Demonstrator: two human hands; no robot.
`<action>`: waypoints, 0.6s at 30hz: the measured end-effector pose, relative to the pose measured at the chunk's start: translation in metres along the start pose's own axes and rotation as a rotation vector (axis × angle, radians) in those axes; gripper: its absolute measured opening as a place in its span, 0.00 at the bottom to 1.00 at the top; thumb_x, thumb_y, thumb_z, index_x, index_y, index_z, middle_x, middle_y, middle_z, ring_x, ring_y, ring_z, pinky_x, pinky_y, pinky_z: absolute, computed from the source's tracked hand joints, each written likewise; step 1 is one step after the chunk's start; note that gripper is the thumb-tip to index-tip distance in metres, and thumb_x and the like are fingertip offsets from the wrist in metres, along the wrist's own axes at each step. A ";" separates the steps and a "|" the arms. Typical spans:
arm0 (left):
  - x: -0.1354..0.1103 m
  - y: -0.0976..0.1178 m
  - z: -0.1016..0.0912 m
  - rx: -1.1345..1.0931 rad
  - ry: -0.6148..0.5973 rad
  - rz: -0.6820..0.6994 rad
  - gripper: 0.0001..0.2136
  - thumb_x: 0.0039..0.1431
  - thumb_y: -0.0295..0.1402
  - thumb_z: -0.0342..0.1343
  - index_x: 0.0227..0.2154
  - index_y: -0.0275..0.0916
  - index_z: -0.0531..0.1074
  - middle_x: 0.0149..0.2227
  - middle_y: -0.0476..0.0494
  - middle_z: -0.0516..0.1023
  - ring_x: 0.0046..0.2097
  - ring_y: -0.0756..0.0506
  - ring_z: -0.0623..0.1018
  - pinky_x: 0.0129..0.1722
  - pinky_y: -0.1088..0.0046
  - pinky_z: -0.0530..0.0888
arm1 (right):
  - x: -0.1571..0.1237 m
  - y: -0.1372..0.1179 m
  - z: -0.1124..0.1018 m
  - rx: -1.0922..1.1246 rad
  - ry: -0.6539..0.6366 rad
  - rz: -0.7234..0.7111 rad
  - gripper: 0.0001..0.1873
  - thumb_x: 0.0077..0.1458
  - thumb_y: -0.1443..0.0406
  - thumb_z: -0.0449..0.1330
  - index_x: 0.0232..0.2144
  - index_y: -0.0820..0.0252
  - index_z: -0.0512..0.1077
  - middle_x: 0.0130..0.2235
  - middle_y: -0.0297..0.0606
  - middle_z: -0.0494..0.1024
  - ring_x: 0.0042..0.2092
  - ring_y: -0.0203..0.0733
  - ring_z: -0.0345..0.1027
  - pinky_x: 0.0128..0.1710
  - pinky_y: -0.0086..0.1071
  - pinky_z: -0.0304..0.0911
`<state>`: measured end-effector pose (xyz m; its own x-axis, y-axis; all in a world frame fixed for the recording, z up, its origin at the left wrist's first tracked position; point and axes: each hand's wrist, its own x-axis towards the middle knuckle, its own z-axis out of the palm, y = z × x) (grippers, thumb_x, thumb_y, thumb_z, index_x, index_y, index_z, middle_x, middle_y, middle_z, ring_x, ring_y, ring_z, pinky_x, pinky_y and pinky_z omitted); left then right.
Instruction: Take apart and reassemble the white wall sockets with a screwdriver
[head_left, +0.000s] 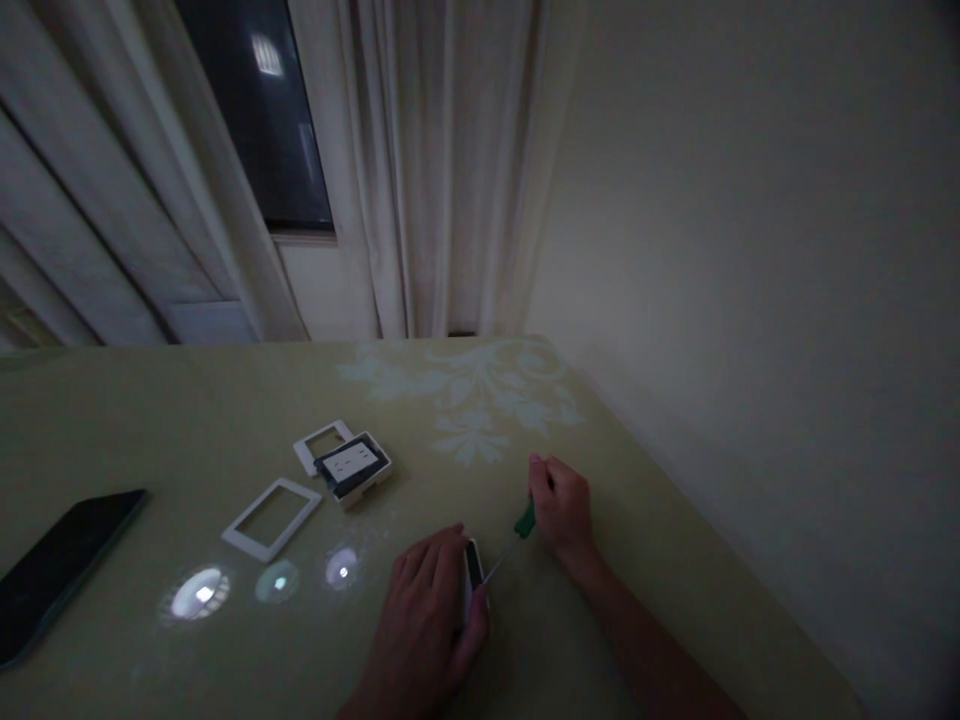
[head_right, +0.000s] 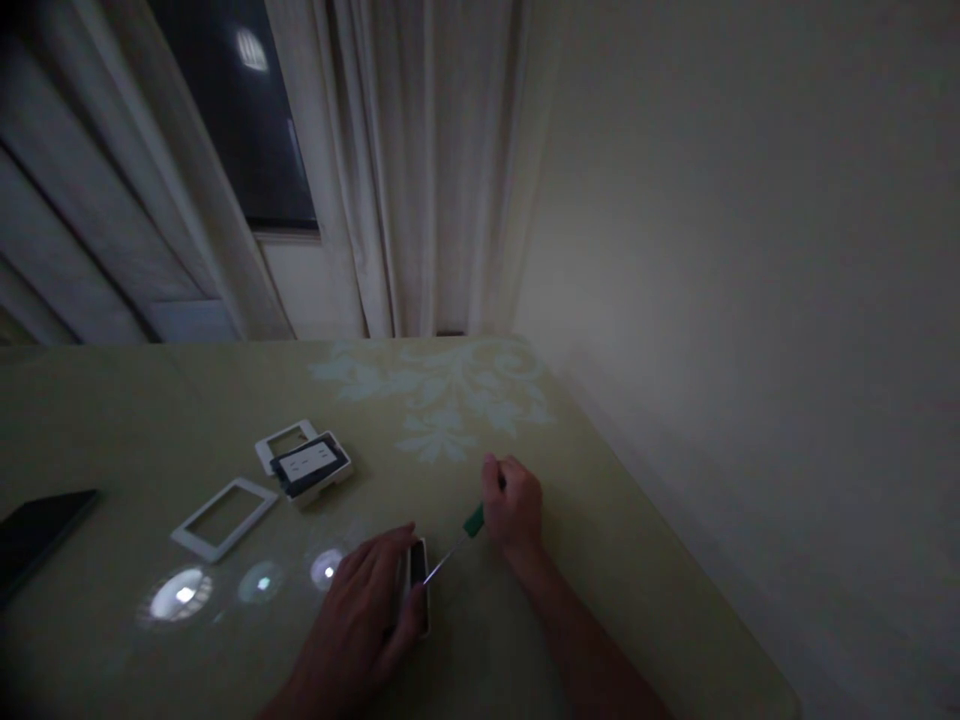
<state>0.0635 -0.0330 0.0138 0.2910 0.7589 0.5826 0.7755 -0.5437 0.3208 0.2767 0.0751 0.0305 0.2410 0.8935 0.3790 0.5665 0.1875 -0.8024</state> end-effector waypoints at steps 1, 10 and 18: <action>-0.001 -0.001 -0.001 -0.011 0.007 -0.006 0.17 0.71 0.36 0.54 0.59 0.40 0.66 0.54 0.35 0.85 0.53 0.34 0.85 0.53 0.53 0.80 | 0.003 0.002 -0.002 -0.011 0.005 0.008 0.30 0.66 0.47 0.54 0.16 0.53 0.66 0.19 0.35 0.69 0.23 0.42 0.63 0.29 0.36 0.53; 0.004 -0.007 -0.003 -0.252 0.016 -0.218 0.11 0.77 0.40 0.47 0.39 0.46 0.71 0.39 0.45 0.84 0.43 0.41 0.84 0.56 0.53 0.77 | 0.009 0.006 -0.002 -0.011 -0.016 0.024 0.33 0.67 0.44 0.51 0.16 0.54 0.67 0.18 0.35 0.69 0.21 0.41 0.65 0.27 0.34 0.57; 0.018 -0.044 -0.057 -0.484 0.429 -0.750 0.23 0.67 0.58 0.57 0.30 0.43 0.72 0.25 0.52 0.73 0.25 0.47 0.70 0.23 0.74 0.67 | 0.009 0.001 -0.010 0.004 -0.022 0.009 0.28 0.67 0.50 0.52 0.17 0.54 0.66 0.19 0.34 0.69 0.23 0.41 0.64 0.28 0.34 0.56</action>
<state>0.0029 -0.0156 0.0530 -0.4836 0.8246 0.2937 0.3357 -0.1352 0.9322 0.2872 0.0789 0.0381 0.2284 0.9039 0.3617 0.5617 0.1811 -0.8073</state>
